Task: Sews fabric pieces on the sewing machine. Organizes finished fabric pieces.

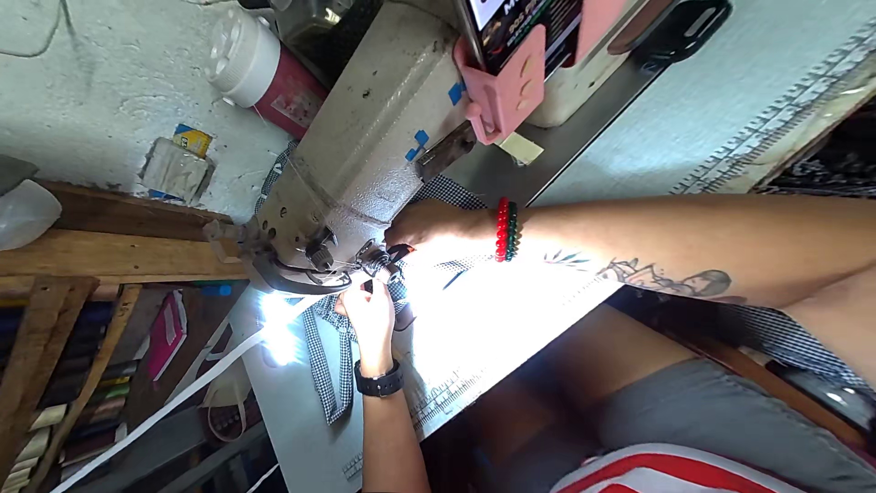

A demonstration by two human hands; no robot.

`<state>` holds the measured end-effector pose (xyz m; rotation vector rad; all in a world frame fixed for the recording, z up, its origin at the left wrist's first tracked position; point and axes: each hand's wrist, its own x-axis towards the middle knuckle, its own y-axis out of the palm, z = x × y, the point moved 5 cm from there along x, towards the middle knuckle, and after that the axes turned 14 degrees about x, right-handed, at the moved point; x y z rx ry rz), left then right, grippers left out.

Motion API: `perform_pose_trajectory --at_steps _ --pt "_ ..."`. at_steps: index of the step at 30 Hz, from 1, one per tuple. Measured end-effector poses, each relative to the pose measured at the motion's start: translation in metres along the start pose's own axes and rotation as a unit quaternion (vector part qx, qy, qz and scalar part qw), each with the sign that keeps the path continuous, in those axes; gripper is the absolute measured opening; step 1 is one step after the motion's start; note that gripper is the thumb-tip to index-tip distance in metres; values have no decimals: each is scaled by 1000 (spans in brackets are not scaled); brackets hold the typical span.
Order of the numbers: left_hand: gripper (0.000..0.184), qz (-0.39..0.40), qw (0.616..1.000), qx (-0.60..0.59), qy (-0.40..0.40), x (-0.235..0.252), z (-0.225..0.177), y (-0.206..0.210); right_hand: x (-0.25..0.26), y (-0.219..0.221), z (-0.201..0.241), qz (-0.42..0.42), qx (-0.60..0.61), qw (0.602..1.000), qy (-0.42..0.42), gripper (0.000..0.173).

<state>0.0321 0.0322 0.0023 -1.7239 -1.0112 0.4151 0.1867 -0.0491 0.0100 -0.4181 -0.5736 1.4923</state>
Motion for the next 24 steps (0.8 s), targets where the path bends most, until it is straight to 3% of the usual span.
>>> perform_pose_trajectory --at_steps 7,24 --pt "15 -2 1000 0 7 0 0 1 0 2 -1 -30 12 999 -27 20" --pt "16 2 999 -49 -1 2 8 3 -2 2 3 -11 13 1000 -9 20"
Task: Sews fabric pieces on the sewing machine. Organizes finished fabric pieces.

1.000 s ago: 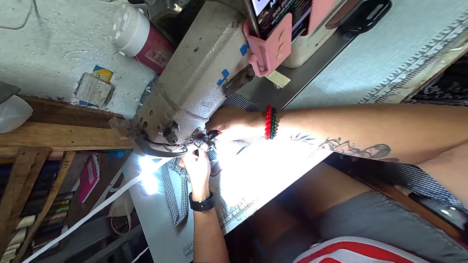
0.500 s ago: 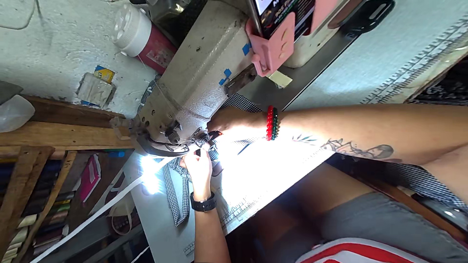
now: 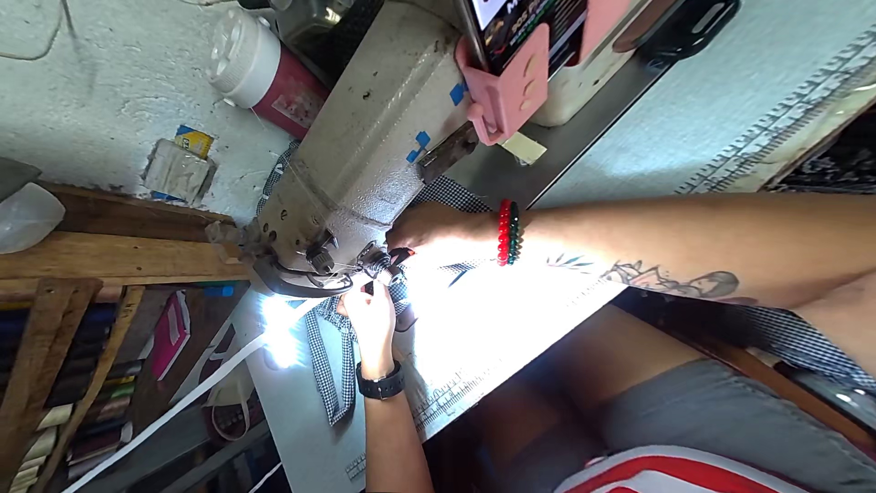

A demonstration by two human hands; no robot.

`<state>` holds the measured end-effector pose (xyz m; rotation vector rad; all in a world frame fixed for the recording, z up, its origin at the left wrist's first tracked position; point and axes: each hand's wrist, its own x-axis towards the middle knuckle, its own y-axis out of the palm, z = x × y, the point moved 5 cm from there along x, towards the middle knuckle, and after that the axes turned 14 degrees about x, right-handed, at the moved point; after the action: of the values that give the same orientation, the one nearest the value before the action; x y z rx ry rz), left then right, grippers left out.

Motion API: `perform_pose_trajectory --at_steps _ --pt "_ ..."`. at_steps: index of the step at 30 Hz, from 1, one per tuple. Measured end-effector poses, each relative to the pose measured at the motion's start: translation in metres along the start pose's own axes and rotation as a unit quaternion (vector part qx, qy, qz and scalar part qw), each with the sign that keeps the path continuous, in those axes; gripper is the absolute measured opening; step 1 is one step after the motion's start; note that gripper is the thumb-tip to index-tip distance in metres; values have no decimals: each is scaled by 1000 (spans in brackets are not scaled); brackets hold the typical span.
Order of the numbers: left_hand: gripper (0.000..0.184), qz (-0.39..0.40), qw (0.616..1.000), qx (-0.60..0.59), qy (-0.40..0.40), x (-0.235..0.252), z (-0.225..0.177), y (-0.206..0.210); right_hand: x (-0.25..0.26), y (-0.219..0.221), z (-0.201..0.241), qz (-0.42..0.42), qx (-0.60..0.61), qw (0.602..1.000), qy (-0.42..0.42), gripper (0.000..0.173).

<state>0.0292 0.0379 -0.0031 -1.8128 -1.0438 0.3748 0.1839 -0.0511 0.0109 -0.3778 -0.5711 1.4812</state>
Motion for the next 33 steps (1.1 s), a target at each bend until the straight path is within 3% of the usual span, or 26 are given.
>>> perform_pose_trajectory --at_steps 24,31,33 --pt "13 -11 1000 -10 11 -2 -2 0 4 2 -4 6 -7 1000 2 19" --pt "12 -6 1000 -12 5 -1 -2 -1 3 11 -6 -99 -2 992 -83 12" --pt "10 0 1000 -12 4 -1 -4 -2 1 9 1 -72 -5 995 -63 18"
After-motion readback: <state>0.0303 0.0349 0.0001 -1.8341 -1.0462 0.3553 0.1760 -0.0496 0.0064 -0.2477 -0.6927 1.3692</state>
